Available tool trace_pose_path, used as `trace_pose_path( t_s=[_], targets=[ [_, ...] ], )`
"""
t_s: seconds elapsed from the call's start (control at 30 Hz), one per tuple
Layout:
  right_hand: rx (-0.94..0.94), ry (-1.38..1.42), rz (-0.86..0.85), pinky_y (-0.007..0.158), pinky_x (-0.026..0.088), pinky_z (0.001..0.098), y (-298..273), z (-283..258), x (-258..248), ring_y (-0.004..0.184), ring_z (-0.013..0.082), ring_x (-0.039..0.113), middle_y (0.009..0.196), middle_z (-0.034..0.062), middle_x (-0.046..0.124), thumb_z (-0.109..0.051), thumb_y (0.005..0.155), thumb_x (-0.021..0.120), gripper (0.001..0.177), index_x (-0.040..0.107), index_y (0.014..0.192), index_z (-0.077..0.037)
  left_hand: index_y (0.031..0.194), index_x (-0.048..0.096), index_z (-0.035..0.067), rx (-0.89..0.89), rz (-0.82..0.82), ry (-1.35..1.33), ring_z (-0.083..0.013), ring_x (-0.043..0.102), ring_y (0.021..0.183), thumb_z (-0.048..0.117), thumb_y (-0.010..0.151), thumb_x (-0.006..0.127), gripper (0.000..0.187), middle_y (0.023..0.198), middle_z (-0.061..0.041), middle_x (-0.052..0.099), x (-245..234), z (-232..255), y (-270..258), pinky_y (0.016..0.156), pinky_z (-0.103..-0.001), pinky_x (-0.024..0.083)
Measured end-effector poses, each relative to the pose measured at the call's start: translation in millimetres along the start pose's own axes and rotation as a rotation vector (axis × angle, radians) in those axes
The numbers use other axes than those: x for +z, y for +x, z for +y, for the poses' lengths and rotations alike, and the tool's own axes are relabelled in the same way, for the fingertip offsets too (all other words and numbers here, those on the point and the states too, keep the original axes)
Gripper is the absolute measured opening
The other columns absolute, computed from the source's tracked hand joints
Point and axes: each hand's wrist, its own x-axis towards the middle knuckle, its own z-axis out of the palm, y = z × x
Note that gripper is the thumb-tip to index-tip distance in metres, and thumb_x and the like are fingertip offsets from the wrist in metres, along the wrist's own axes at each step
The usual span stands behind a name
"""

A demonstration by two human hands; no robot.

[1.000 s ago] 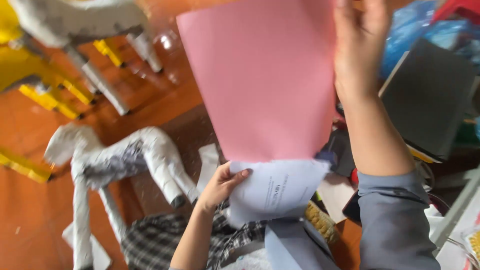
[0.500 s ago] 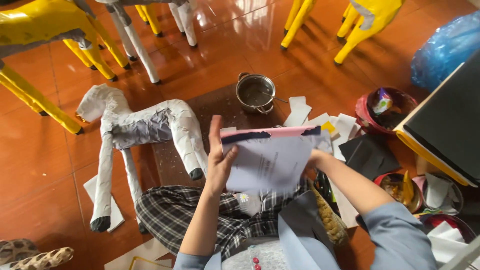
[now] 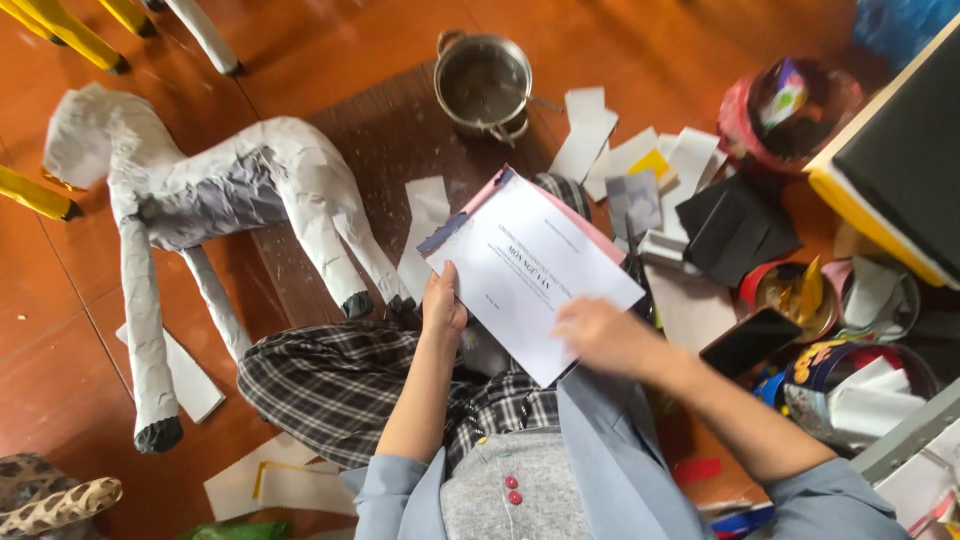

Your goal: Applying paper strips to a giraffe-shaped papier-mâché model

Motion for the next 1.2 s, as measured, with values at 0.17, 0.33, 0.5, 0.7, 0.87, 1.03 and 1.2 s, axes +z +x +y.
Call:
trace_pose_path(
  t_s=[0.17,0.33,0.5,0.7,0.87,1.03,1.2],
  targets=[
    [-0.294,-0.200,-0.182,0.084,0.045,0.0413,-21,-20,44,0.099,0.0249,0.055,0.114,0.0045,0.053,-0.032,0.083,0.062,0.036,0.056,0.118,-0.021,0.128,0.054,0.009,-0.046,0.020,-0.113,-0.0302,0.069,0.096,0.021,0.100,0.059,0.031,0.111,-0.020,0.066,-29,-16,9,0.085,-0.052,0.056],
    [-0.381,-0.196,-0.096,0.079,0.046,0.0338,-8,-47,21,0.087,0.0221,0.057,0.100,0.0049,0.058,-0.022,0.102,0.042,0.019,0.058,0.104,-0.011,0.127,0.053,0.009,-0.028,-0.007,-0.089,-0.0300,0.069,0.096,0.025,0.101,0.058,0.031,0.111,-0.018,0.067,-34,-12,9,0.085,-0.050,0.057],
    [-0.356,-0.122,-0.063,0.063,0.043,0.0295,1,-51,22,0.069,0.0192,0.051,0.078,0.0002,0.053,-0.016,0.101,0.045,0.024,0.058,0.081,-0.010,0.128,0.054,0.011,-0.007,-0.024,-0.081,-0.0283,0.069,0.098,0.026,0.101,0.057,0.031,0.113,-0.016,0.067,-31,-9,5,0.087,-0.049,0.057],
    [-0.191,0.062,-0.044,0.054,0.042,0.0257,4,-47,32,0.064,0.0168,0.048,0.068,-0.0040,0.041,-0.030,0.100,0.050,0.031,0.048,0.072,-0.014,0.134,0.050,0.013,0.004,-0.046,-0.036,-0.0264,0.068,0.099,0.030,0.102,0.055,0.037,0.114,-0.015,0.066,-18,11,-10,0.088,-0.044,0.057],
    [0.031,0.513,-0.099,0.062,0.047,0.0284,20,-57,2,0.068,0.0201,0.055,0.068,0.0003,0.051,-0.011,0.080,0.075,0.021,0.057,0.070,-0.012,0.137,0.048,0.012,0.010,-0.069,-0.040,-0.0248,0.065,0.105,0.039,0.103,0.050,0.044,0.119,-0.016,0.064,-1,32,-29,0.090,-0.043,0.055],
    [0.190,0.884,-0.100,0.069,0.049,0.0303,28,-56,-14,0.074,0.0180,0.060,0.077,0.0038,0.064,-0.007,0.080,0.078,0.018,0.063,0.070,-0.007,0.145,0.037,0.009,0.104,-0.057,-0.108,-0.0272,0.047,0.123,0.045,0.103,0.044,0.056,0.140,-0.019,0.042,34,56,-60,0.101,-0.045,0.045],
    [0.303,0.617,0.127,0.073,0.055,0.0385,50,-54,-53,0.081,0.0281,0.071,0.091,0.0169,0.073,-0.008,0.083,0.070,0.005,0.067,0.080,-0.005,0.148,0.022,0.020,0.382,0.057,-0.128,-0.0257,0.041,0.134,0.036,0.107,0.044,0.050,0.152,-0.015,0.032,4,42,-17,0.112,-0.041,0.038]
  ],
)
